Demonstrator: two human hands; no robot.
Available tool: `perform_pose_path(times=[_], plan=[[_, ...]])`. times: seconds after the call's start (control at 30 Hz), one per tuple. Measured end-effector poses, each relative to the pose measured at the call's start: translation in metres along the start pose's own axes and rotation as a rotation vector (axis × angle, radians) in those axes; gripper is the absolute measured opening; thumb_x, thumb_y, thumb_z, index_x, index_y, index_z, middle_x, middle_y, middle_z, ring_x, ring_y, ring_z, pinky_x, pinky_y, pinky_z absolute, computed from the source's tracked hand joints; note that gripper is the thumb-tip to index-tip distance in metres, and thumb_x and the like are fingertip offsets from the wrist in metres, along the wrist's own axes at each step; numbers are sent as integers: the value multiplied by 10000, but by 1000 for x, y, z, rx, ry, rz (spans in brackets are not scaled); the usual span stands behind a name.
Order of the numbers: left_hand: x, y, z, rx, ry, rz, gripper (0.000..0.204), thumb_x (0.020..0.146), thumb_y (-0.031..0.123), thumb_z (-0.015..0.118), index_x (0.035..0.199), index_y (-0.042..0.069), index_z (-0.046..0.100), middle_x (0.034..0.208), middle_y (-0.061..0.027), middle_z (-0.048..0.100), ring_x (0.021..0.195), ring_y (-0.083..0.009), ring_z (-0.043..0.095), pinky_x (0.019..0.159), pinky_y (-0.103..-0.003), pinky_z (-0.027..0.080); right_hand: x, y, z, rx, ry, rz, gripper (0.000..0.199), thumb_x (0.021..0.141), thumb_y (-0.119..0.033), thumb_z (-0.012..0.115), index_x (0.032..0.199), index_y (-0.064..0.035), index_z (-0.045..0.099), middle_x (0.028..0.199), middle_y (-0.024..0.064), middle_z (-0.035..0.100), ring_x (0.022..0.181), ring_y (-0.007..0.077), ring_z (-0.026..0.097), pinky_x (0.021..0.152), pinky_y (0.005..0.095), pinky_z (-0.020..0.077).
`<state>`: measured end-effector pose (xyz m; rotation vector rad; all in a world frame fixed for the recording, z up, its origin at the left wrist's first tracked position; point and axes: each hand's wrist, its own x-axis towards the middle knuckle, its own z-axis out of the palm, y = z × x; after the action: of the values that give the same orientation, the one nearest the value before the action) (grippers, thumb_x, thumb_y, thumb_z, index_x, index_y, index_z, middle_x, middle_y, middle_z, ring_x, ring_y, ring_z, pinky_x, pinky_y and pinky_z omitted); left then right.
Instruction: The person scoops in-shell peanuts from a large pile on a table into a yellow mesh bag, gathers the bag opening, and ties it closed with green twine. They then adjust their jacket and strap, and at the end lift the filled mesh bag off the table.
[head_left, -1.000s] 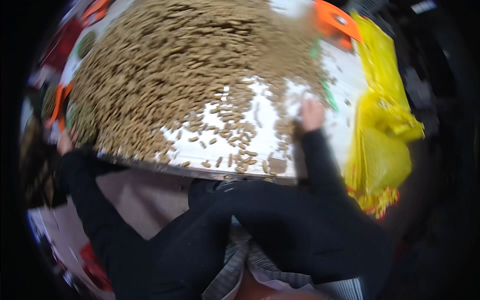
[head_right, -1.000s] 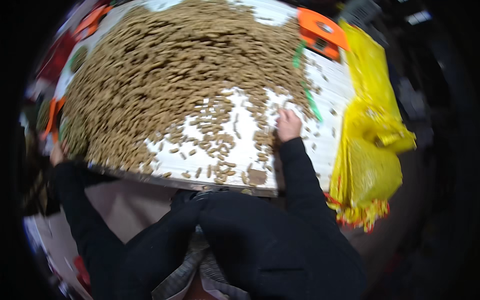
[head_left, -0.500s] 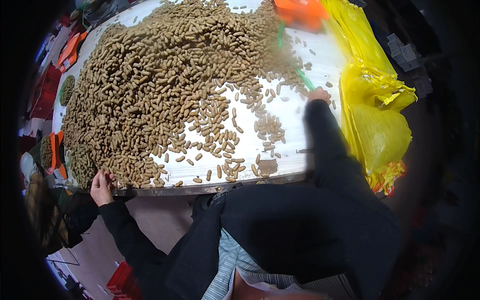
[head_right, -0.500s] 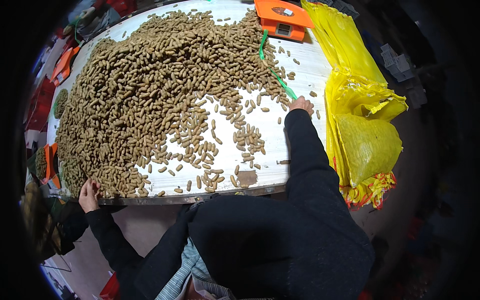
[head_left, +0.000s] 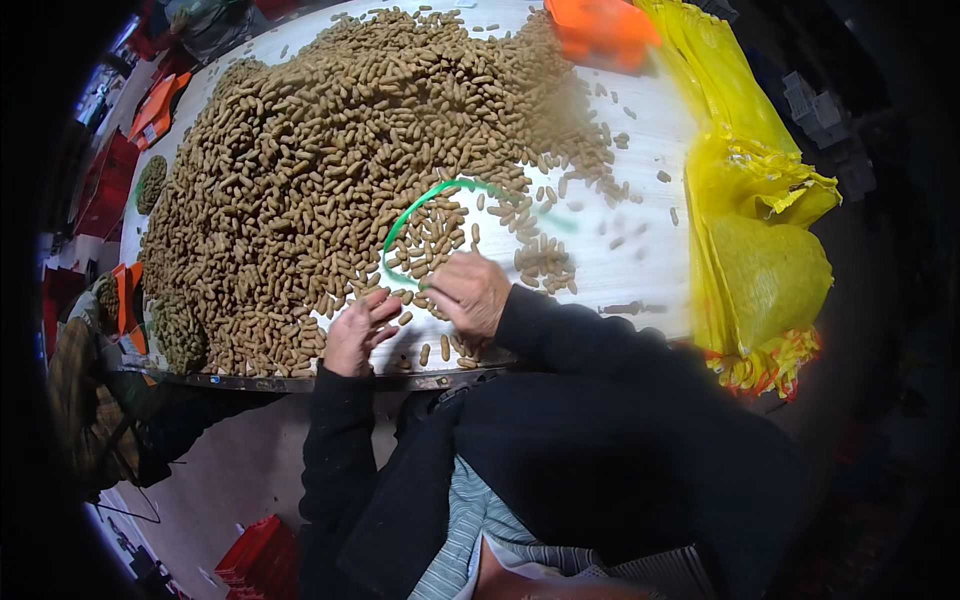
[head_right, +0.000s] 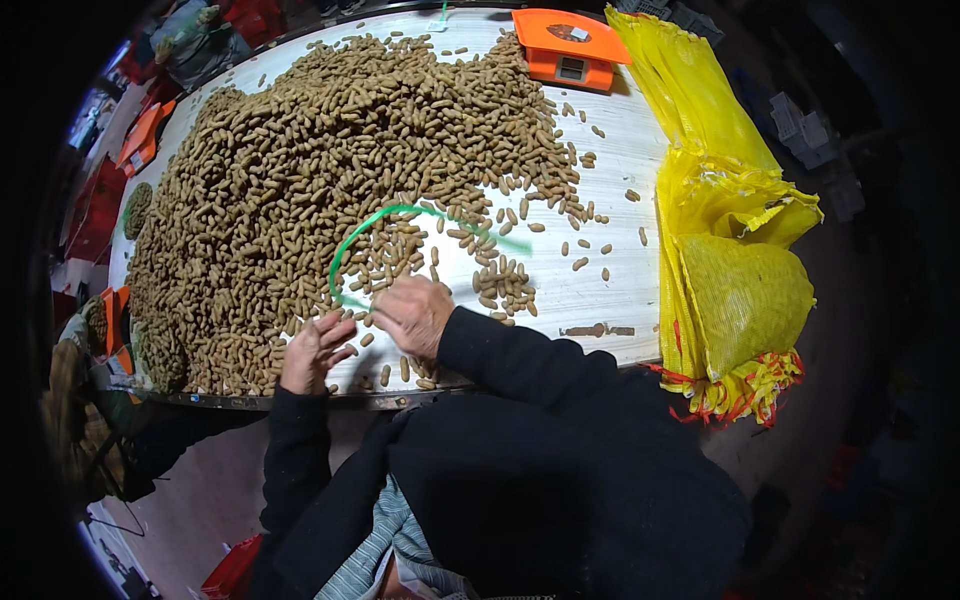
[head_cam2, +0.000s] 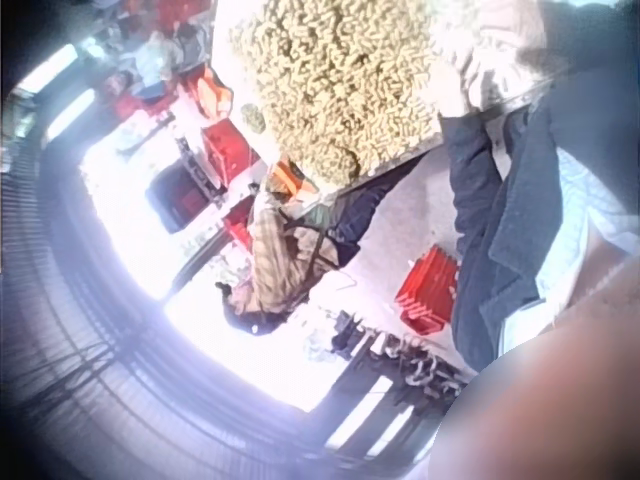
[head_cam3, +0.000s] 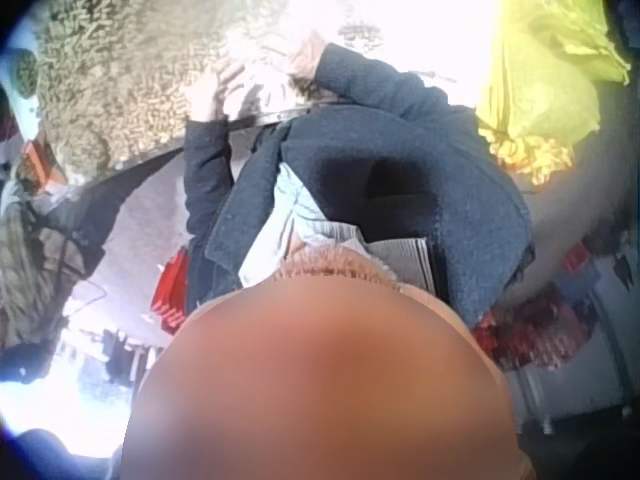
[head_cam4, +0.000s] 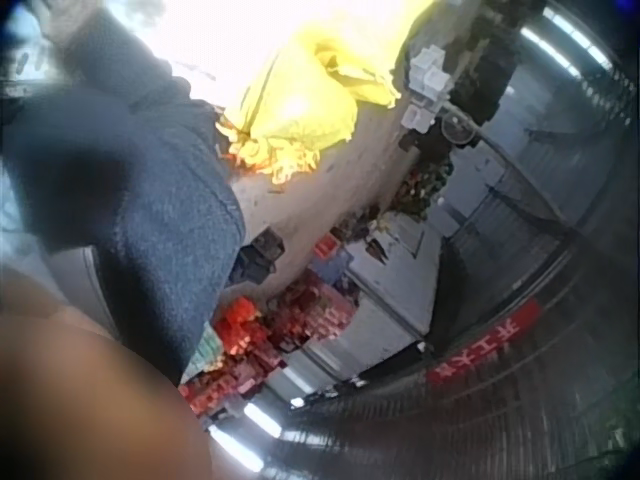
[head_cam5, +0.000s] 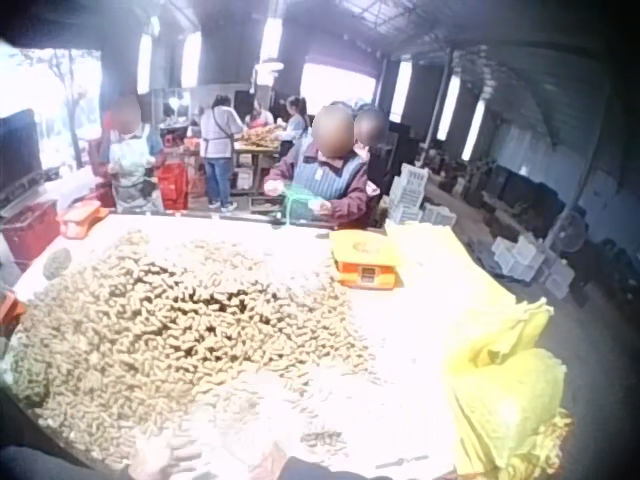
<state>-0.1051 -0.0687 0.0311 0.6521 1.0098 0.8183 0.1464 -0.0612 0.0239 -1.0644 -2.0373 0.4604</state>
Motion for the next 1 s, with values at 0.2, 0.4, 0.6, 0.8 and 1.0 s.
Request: perform_pose_path(times=[0.2,0.4,0.6,0.8,1.0], plan=[[24,-11,20,-238,130,138,326,993,241,596,1160,-33,545,855,-106,696,811,-277,699,789,-381,572,-9,-22,25,143,-251,-63,152,818,-112,667,741,-59,548,636,114,557,650,346,598,584,462,458],[24,41,-5,-246,361,399,305,1049,299,472,1115,1,479,693,-28,534,575,-169,570,492,-315,496,-22,-8,14,34,-488,-34,47,692,-28,624,709,-21,580,686,159,615,695,382,630,614,480,484],[16,90,-5,-150,471,638,267,1065,262,414,1125,9,476,716,-17,508,522,-116,482,438,-273,394,-33,0,-2,-103,-808,124,93,701,-71,662,777,-24,633,737,170,645,741,394,637,642,484,478],[11,99,21,74,415,605,276,1067,236,420,1132,2,552,664,11,537,455,-73,427,399,-237,349,-9,-1,-25,-180,-757,148,276,862,-261,705,991,-18,679,913,175,682,892,359,648,775,447,499],[-1,36,85,530,50,575,277,1029,274,548,1031,21,661,607,53,493,509,-30,428,452,-228,337,55,-15,-45,824,-150,419,442,1003,-309,582,1285,32,573,1176,108,651,1064,151,617,888,293,510]])
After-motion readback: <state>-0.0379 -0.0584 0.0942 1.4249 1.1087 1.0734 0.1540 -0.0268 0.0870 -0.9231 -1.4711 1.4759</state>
